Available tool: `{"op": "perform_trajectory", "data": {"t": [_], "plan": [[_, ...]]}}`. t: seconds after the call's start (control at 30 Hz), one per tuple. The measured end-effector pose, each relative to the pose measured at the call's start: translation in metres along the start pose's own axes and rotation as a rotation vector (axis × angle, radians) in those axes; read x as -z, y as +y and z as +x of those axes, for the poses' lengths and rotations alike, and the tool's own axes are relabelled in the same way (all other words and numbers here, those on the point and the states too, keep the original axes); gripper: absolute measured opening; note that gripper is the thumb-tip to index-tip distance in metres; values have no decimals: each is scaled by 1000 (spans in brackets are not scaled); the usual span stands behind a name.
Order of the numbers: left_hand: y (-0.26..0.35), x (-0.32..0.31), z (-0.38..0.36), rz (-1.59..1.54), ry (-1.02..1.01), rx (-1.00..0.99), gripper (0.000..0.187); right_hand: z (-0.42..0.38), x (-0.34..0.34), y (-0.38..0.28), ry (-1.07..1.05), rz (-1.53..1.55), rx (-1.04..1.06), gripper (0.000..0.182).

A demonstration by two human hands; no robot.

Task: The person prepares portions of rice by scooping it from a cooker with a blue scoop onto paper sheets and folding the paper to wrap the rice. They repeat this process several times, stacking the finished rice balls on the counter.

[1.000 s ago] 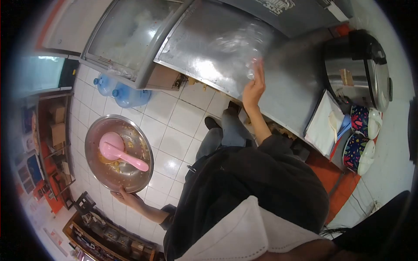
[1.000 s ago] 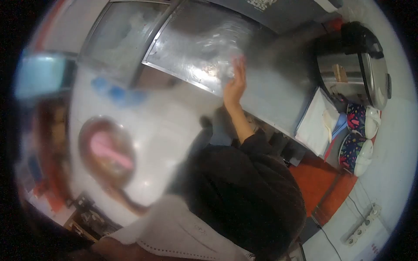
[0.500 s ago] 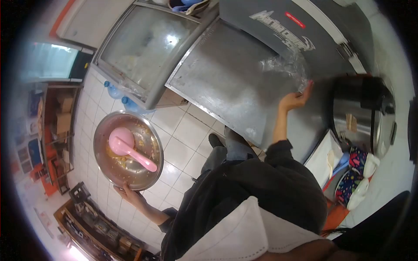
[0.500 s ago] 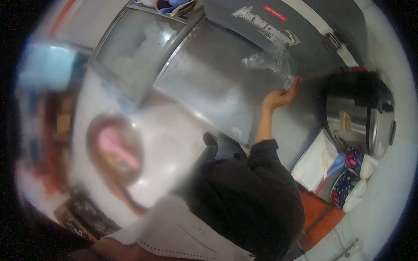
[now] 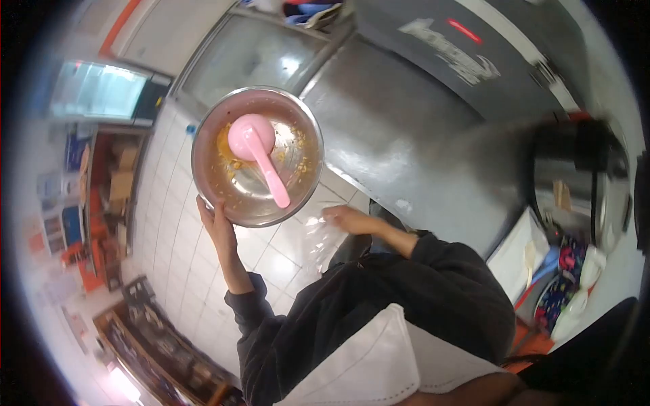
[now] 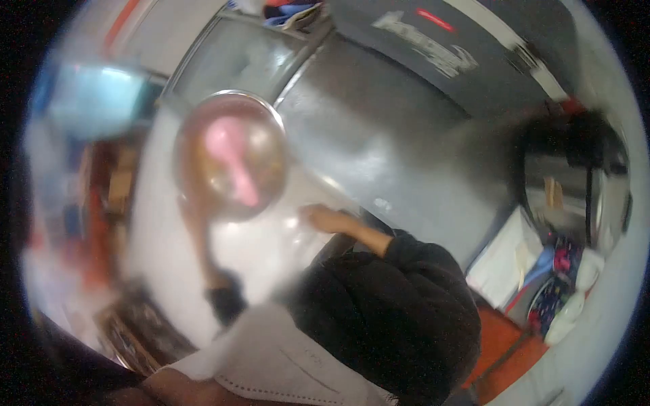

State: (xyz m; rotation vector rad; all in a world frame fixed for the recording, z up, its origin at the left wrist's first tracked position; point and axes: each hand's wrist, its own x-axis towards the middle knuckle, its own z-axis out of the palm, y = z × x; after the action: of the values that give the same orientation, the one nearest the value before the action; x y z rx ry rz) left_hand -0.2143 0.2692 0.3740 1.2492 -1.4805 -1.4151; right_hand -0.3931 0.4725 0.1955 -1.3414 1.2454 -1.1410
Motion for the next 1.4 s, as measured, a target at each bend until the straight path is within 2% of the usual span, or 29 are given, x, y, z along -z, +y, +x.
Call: {"op": "perform_trajectory", "data": {"t": [0.07, 0.1, 0.13, 0.17, 0.2, 0.23, 0.27, 0.3, 0.33, 0.37, 0.4, 0.43, 0.5, 0.53, 0.57, 0.63, 0.67, 0.73, 0.8, 0.87, 0.9, 1.07, 1.27, 1.33, 1.37, 1.4], "plan": [[-8, -26, 13, 30, -178, -15, 45, -52, 39, -17, 94, 239, -394, 18], [-16, -39, 20, 30, -233, -92, 45, -81, 48, -26, 146, 383, -569, 19], [-29, -55, 23, 22, -292, -166, 46, -110, 52, -34, 240, 384, -580, 19], [-54, -64, 31, 5, -380, -166, 46, -138, 48, -44, 306, 341, -610, 30], [-86, -71, 43, 191, -432, -290, 47, -166, 40, -54, 364, 299, -643, 41], [-105, -84, 48, 366, -458, -427, 48, -190, 29, -68, 430, 296, -656, 41], [-101, -107, 40, 339, -491, -435, 48, -210, 15, -83, 560, 174, -727, 39], [-99, -128, 27, 168, -580, -260, 51, -227, 1, -94, 657, 45, -792, 37], [-98, -144, 10, 1, -628, -79, 54, -249, -18, -84, 821, 28, -725, 36], [-106, -158, -3, 19, -569, 46, 56, -271, -39, -71, 959, 12, -643, 36], [-113, -170, -10, 35, -499, 170, 57, -287, -56, -71, 991, -93, -862, 35], [-113, -174, -14, 25, -429, 168, 57, -307, -78, -52, 1108, -13, -793, 33], [-107, -181, -12, 41, -639, -124, 46, -316, -110, -48, 1454, 281, -703, 28], [-105, -179, -4, 64, -758, -276, 41, -327, -124, -45, 1489, 391, -700, 25], [-108, -176, 3, 70, -726, -296, 41, -341, -132, -33, 1531, 501, -691, 22], [-107, -176, 23, 144, -665, -283, 37, -329, -137, -39, 1611, 481, -424, 21], [-103, -179, 30, 139, -656, -293, 37, -330, -138, -38, 1634, 484, -387, 22], [-96, -175, 49, -125, -433, -50, 43, -336, -142, -37, 1676, 568, -434, 23], [-173, -165, 123, 81, -78, -215, 54, -349, -154, -35, 1731, 652, -477, 25], [-155, -146, 132, 142, 127, -140, 63, -373, -173, -27, 1786, 754, -509, 26], [-153, -143, 143, 175, 171, -172, 63, -385, -184, -26, 1820, 804, -521, 27], [-156, -108, 168, 373, 114, -402, 62, -433, -277, -9, 2010, 1043, -441, 30], [-143, -85, 115, 521, -9, -501, 61, -443, -358, -1, 2356, 1126, -297, 34], [-138, -80, 96, 529, -48, -501, 61, -446, -356, 6, 2669, 1082, -577, 30], [-135, -76, 90, 538, -59, -493, 61, -445, -352, 8, 2673, 1077, -563, 30], [-131, -69, 80, 543, -70, -485, 60, -450, -354, 22, 2801, 1081, -577, 26]]}}
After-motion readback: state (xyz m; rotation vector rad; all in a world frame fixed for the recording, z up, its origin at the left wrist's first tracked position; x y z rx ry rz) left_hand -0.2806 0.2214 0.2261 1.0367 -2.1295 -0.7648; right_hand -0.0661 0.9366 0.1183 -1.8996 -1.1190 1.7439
